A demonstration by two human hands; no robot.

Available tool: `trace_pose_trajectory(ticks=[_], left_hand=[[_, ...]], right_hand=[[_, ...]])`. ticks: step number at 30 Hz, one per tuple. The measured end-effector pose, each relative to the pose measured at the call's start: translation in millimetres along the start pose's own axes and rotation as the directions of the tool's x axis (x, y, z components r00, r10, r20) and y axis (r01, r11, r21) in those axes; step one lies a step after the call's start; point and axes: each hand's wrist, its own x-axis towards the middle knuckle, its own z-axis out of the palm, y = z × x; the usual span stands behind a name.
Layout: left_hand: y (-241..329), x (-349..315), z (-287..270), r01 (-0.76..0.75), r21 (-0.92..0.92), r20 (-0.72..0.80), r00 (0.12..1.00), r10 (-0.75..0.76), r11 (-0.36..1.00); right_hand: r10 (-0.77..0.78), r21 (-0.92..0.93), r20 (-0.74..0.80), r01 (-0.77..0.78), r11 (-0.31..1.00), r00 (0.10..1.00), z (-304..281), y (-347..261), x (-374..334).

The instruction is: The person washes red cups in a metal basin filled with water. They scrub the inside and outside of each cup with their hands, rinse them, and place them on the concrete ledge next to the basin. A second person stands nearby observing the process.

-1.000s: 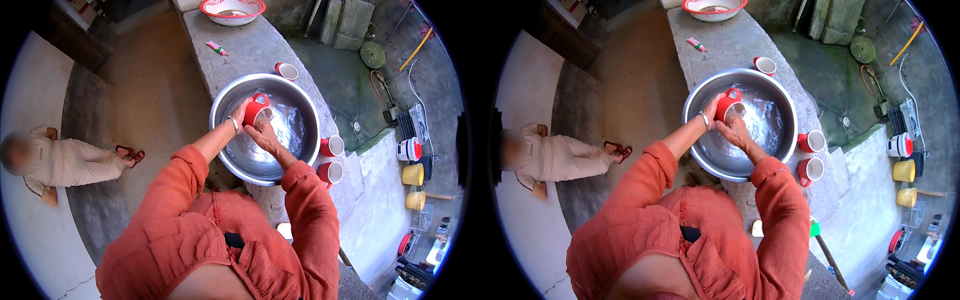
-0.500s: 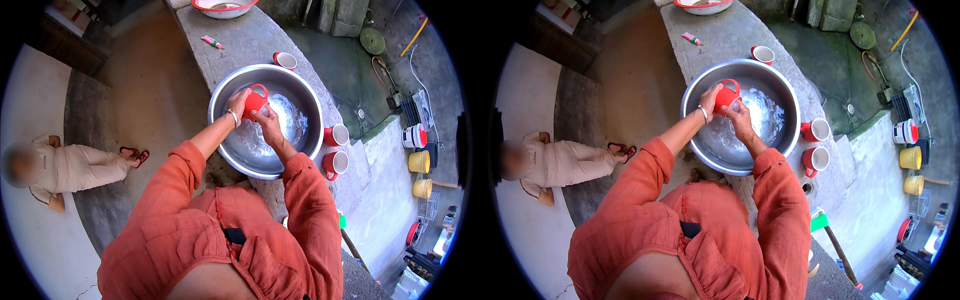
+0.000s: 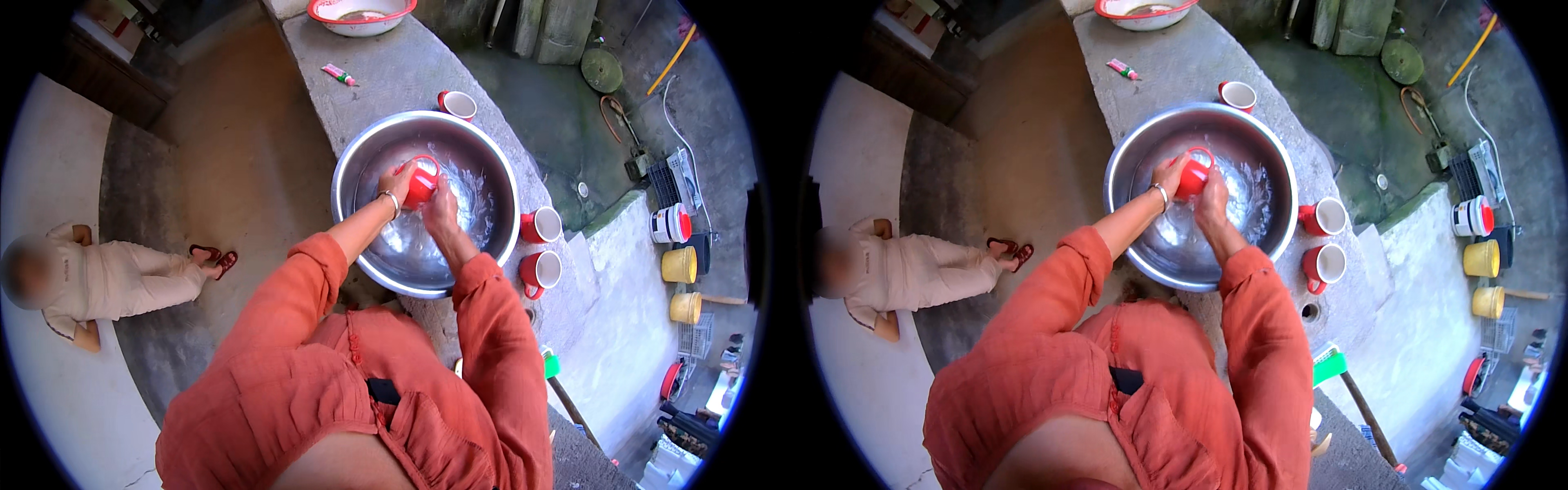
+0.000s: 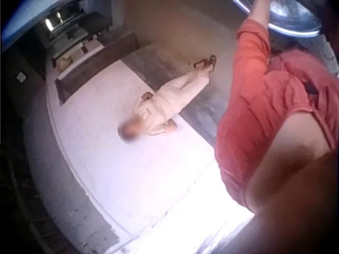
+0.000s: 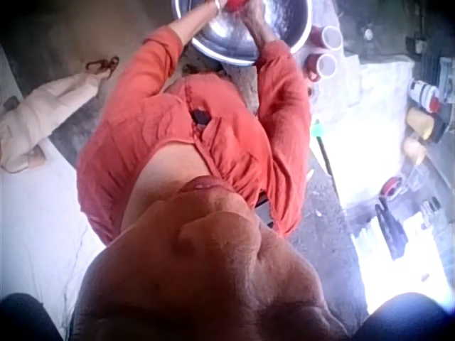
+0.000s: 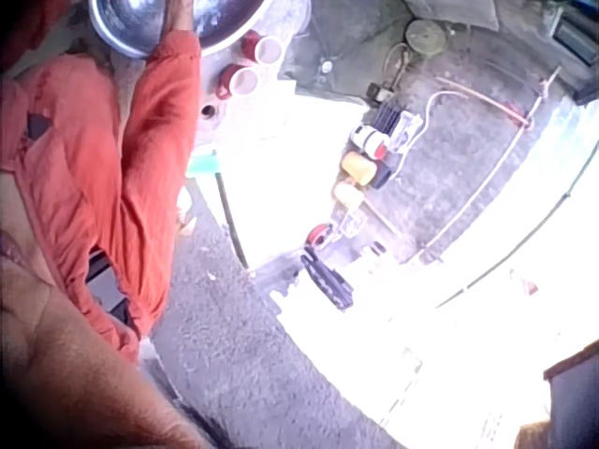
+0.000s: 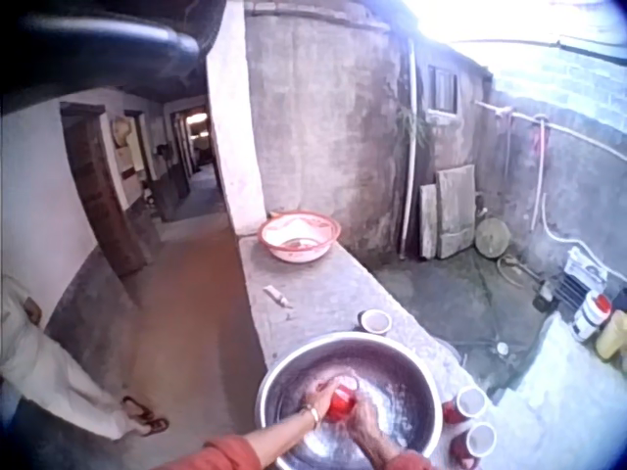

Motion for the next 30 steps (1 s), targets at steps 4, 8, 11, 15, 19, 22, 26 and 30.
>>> trace_pose_trajectory(ticks=[4, 8, 11, 15, 19, 22, 26, 30], left_hand=[[48.3, -34.1, -9.9, 0.36, -0.3, 0.218, 0.927, -0.304, 0.883], [65.1, -36.4, -29.5, 0.538, -0.177, 0.512, 0.765, -0.39, 0.824], [72.3, -44.3, -28.5, 0.512, -0.193, 0.504, 0.784, -0.363, 0.837], [53.9, -38.6, -33.7, 0.507, -0.224, 0.447, 0.812, -0.375, 0.832], [39.8, -31.3, -31.2, 0.52, -0.276, 0.542, 0.779, -0.316, 0.808], [51.0, -35.3, -31.3, 0.574, -0.184, 0.595, 0.711, -0.375, 0.798], [49.0, -36.3, -23.6, 0.406, -0.162, 0.332, 0.881, -0.338, 0.899], [35.0, -29.7, -19.7, 0.244, -0.23, 0.21, 0.958, -0.196, 0.942]], right_hand=[[-0.017, -0.59, 0.429, 0.294, 0.752, 0.903, 15.8, -23.9, -40.2], [0.209, -0.134, 0.946, 0.887, -0.441, 0.247, -1.4, -61.7, -28.5], [0.078, -0.342, 0.903, 0.818, -0.463, 0.422, -12.1, -45.7, -31.3], [-0.314, -0.745, 0.529, 0.609, 0.272, 0.788, 8.9, -17.4, -56.5], [0.134, -0.716, 0.678, 0.608, 0.341, 0.723, 6.9, -30.7, -43.3], [0.207, -0.268, 0.91, 0.89, -0.369, 0.359, 2.8, -51.4, -30.9], [-0.062, -0.628, 0.773, 0.747, -0.221, 0.631, -12.9, -12.8, -23.5], [0.087, -0.507, 0.464, 0.184, 0.842, 0.882, 10.7, -29.7, -40.1]])
